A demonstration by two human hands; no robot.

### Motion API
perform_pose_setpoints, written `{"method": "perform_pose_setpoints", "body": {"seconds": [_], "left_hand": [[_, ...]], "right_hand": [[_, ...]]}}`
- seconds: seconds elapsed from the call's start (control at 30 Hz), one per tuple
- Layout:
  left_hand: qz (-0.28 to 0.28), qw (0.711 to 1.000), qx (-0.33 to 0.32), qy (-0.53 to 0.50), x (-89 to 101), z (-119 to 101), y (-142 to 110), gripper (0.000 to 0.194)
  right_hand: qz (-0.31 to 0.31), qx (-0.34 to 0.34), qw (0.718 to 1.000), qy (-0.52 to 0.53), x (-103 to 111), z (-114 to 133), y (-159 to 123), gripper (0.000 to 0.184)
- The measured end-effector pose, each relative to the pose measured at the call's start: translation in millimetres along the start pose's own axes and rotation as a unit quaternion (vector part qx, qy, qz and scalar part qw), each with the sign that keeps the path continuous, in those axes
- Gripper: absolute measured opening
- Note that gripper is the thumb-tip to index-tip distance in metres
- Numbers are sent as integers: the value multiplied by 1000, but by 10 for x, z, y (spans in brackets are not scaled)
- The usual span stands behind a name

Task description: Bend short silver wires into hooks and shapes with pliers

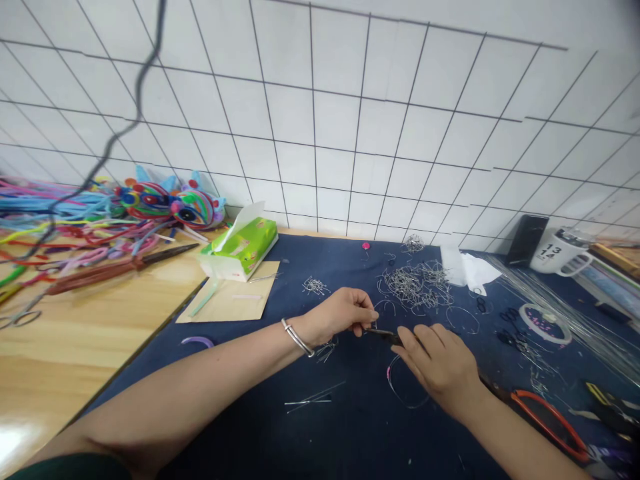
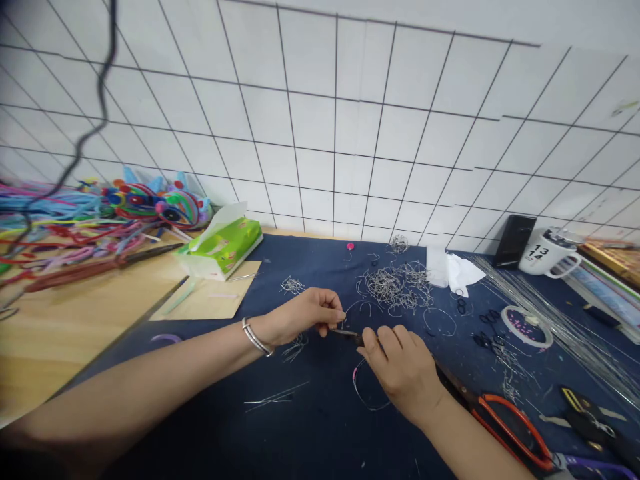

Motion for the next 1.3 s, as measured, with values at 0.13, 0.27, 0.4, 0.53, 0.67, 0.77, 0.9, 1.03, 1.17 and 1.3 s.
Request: {"method": "perform_pose_setpoints", "body": {"seconds": [0.13,0.27,0.4,0.53,0.67,0.77,0.9,1.03,1.17,1.3], "left_hand": [[-19,999,-29,41,18,-75,-20,19],[-34,991,-65,115,37,-167,-44,17],[-43,976,-105,185,31,-288,-86,15],[-61,952,-153,258,27,-447,-160,13],[-48,925,-197,321,-26,-574,-226,13],[-30,906,-218,361,-76,-614,-251,14],[-23,885,-229,406,-110,-620,-258,16],[-17,871,-242,426,-138,-618,-262,16],[-14,858,-263,441,-174,-628,-276,16],[-11,846,-281,454,-210,-617,-285,16]], "right_hand": [[7,-14,999,29,5,2,30,28],[35,-45,995,87,-55,-37,48,25],[36,-78,986,141,-84,-81,36,24],[44,-102,976,188,-115,-101,11,24],[83,-136,959,234,-192,-120,-25,26],[114,-163,945,261,-242,-132,-50,26],[141,-191,926,293,-281,-147,-61,24],[149,-202,913,322,-285,-151,-39,18],[163,-207,897,354,-297,-145,-17,15],[187,-217,876,387,-327,-136,-9,17]]}}
Point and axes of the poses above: each hand's wrist, its own y-axis towards the middle knuckle, its own x-axis out of the back of the hand, z = x × y, the point moved 9 cm from there along y, towards the middle knuckle, and after that the axes turned 6 degrees about y, right-handed, at the moved point
